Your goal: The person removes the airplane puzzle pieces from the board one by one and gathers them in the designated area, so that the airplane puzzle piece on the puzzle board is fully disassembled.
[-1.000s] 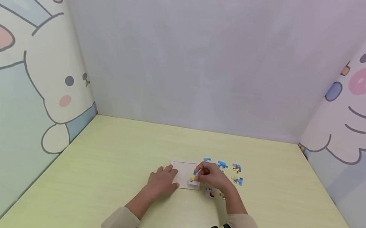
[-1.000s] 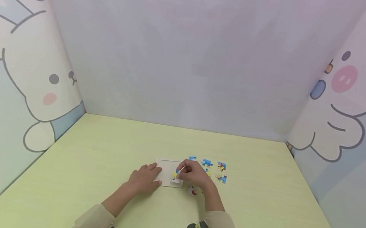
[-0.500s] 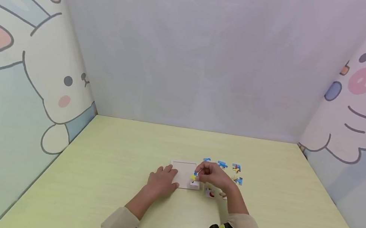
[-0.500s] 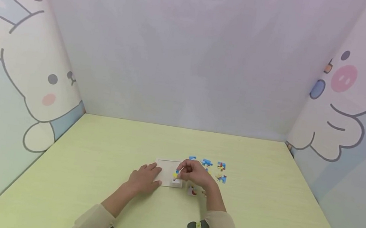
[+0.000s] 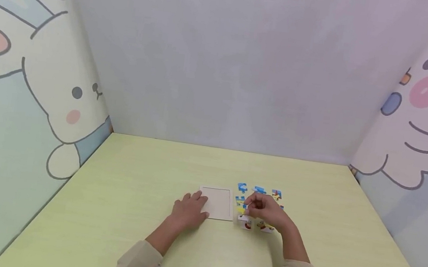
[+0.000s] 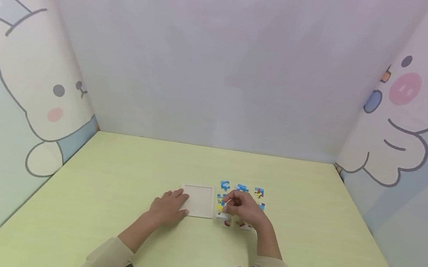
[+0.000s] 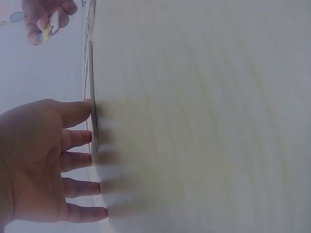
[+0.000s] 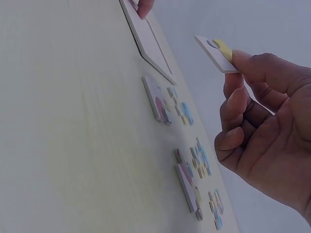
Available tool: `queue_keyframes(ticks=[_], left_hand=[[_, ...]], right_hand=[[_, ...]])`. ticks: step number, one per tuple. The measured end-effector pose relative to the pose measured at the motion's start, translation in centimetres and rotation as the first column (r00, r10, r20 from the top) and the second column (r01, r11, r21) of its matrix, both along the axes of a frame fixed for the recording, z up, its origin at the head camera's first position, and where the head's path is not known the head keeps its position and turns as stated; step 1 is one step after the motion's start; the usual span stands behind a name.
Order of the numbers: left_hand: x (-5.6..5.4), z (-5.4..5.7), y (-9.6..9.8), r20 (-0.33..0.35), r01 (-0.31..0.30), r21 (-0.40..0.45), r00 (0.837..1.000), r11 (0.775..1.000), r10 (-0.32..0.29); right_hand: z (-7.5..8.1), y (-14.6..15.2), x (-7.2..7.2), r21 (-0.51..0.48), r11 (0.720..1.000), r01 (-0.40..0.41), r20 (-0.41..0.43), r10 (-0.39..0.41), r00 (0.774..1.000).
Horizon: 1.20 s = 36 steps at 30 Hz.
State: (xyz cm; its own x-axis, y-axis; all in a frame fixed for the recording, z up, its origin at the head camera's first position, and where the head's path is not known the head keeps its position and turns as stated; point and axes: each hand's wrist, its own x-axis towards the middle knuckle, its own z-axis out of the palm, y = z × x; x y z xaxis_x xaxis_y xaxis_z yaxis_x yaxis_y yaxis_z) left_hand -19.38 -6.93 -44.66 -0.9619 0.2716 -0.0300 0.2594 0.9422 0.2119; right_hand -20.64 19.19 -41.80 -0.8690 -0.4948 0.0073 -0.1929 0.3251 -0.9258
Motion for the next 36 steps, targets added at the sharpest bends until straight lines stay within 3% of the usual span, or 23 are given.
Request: queue_keyframes(ticks=[7,13,36], left_hand=[[-0.1,-0.3,-0.2,-0.004,0.002,0.009,1.0,1.0,-0.002],[0.0,-0.4,-0.4,-0.002,-0.003,0.014,1.0,1.0,0.003],[0.1,-0.1,-0.1,-0.017,-0.002,-0.006,1.0,1.0,0.001]], right_hand=[[-1.9,2.0,-0.8,0.011,1.0,0.027,-0.014,-0.027,1.0],[-1.8,3.3,-0.6,-0.016,0.999,0.031,-0.01,-0.031,0.999],[-2.8,9.1,0.2,0.073,0.984,0.161,0.014,-0.163,0.987]])
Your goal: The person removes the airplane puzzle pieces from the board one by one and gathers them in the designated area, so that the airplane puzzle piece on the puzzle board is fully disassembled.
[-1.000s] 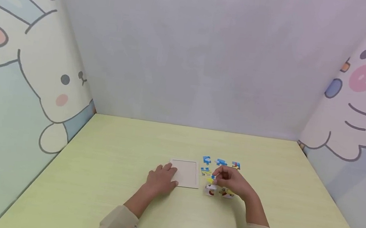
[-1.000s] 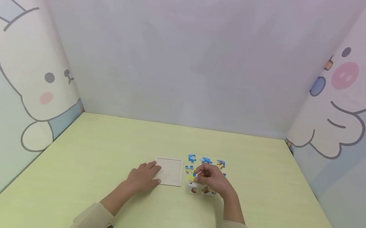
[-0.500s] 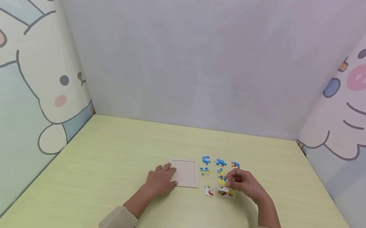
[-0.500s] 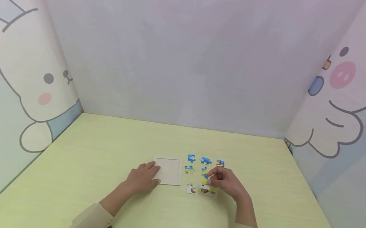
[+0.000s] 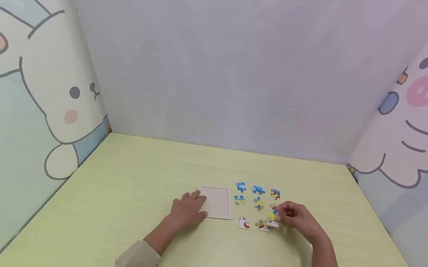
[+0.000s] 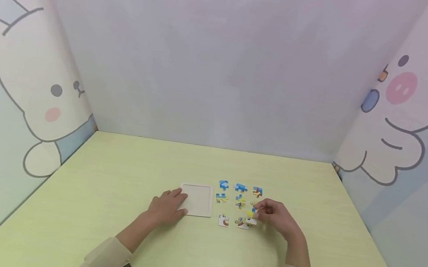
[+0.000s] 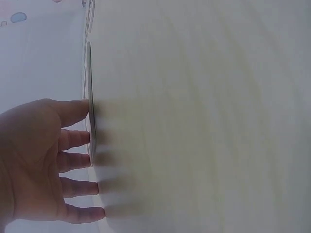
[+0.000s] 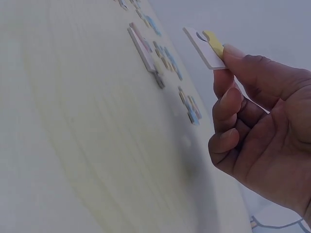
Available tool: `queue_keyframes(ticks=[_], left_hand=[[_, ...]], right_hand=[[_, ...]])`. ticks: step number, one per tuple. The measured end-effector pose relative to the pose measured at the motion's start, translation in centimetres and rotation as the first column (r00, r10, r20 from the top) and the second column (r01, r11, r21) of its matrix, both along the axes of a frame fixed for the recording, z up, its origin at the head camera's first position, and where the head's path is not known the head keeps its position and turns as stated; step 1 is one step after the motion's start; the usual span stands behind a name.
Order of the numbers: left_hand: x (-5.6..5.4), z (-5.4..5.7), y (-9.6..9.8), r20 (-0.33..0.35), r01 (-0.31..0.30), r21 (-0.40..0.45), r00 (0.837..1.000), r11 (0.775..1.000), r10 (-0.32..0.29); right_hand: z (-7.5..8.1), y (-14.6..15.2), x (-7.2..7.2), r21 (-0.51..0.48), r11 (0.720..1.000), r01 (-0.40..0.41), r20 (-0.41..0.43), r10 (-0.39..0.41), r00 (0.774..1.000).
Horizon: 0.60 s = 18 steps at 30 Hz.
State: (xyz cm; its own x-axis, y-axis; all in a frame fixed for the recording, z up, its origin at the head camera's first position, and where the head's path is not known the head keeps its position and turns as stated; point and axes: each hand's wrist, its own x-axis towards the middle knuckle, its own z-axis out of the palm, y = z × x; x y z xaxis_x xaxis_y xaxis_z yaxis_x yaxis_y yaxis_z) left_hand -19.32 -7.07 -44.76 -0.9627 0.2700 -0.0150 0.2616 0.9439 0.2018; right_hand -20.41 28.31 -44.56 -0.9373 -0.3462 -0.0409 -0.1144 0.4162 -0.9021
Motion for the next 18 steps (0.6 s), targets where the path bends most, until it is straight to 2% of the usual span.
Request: queue_keyframes(ticks=[6,18], left_hand=[[0.0,0.1,0.0,-0.001,-0.007,0.0,1.0,1.0,0.007],[0.1,-0.1,0.0,-0.003,0.003,0.005,1.0,1.0,-0.003]], right_hand=[[-0.4,1.1,0.1,0.01,0.999,0.04,0.022,-0.04,0.999],[-0.7,2.1,0.0,0.066,0.996,0.067,0.049,-0.07,0.996]])
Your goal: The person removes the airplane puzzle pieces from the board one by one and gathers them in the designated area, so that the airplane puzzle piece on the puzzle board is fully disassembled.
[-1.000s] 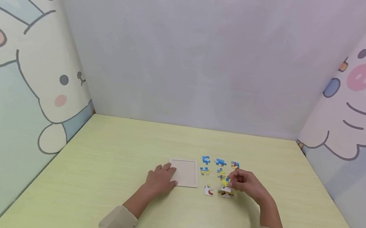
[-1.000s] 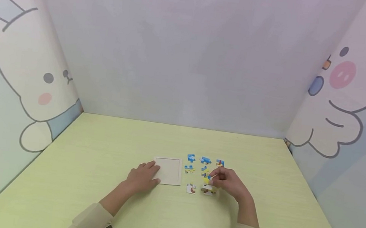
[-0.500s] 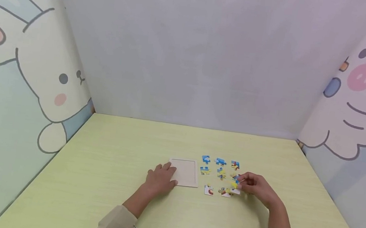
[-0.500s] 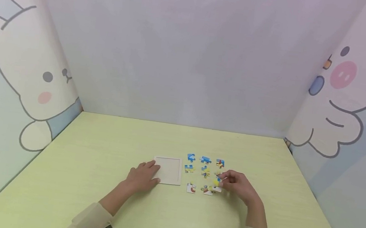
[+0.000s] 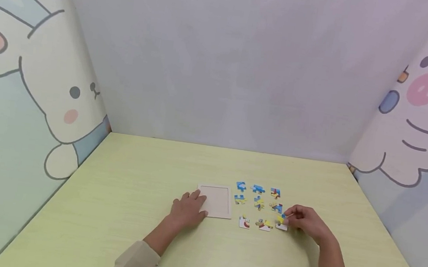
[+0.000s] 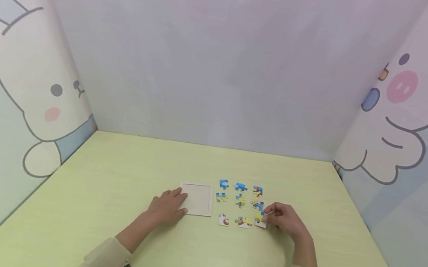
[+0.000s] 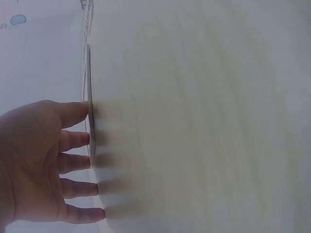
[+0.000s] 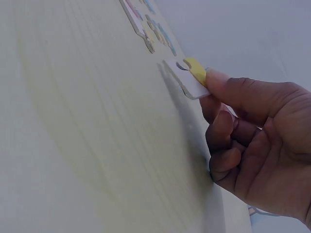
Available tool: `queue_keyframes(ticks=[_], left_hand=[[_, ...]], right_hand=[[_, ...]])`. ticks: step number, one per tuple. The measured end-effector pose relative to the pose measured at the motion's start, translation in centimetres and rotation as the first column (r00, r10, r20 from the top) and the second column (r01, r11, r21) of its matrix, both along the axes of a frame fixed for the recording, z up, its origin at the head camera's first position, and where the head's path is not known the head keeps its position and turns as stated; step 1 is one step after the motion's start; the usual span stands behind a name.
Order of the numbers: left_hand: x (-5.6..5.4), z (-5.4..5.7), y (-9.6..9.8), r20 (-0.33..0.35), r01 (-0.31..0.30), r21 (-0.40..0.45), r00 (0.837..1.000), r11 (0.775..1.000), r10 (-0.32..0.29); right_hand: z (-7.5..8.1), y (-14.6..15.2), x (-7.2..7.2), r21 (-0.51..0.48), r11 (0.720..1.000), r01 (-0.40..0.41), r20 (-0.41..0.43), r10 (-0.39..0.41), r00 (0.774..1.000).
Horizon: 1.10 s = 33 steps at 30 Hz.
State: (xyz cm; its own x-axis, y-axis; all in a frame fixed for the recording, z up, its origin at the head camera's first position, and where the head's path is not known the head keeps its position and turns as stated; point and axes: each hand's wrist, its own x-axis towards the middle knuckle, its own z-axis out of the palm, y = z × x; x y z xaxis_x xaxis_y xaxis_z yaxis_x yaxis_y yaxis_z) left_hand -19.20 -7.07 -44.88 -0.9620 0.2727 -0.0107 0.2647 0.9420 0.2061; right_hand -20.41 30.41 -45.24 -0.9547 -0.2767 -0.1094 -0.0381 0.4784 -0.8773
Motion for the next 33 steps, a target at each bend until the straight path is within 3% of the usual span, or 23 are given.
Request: queue_keyframes(ticks=[5,15,28,33], left_hand=[[0.2,-0.2,-0.1,0.0,0.017,-0.011,1.0,1.0,-0.017],[0.1,0.1,-0.3,-0.013,0.01,0.0,1.0,1.0,-0.01],[0.3,0.2,-0.5,0.003,0.017,0.015,1.0,1.0,-0.017],[0.2,-0.1,-0.8,0.027,0.017,0.058,0.999,0.998,-0.019]], right_hand=[[-0.3,-0.4,-0.1,0.041,0.999,0.009,-0.008,-0.009,1.0],[-0.5,-1.4,-0.1,0.096,0.99,0.104,-0.03,-0.101,0.994],[-0.9,-1.8,0.3,0.1,0.984,0.145,-0.022,-0.144,0.989],[-0.8,-1.8,0.6,0.086,0.985,0.15,-0.019,-0.149,0.989]])
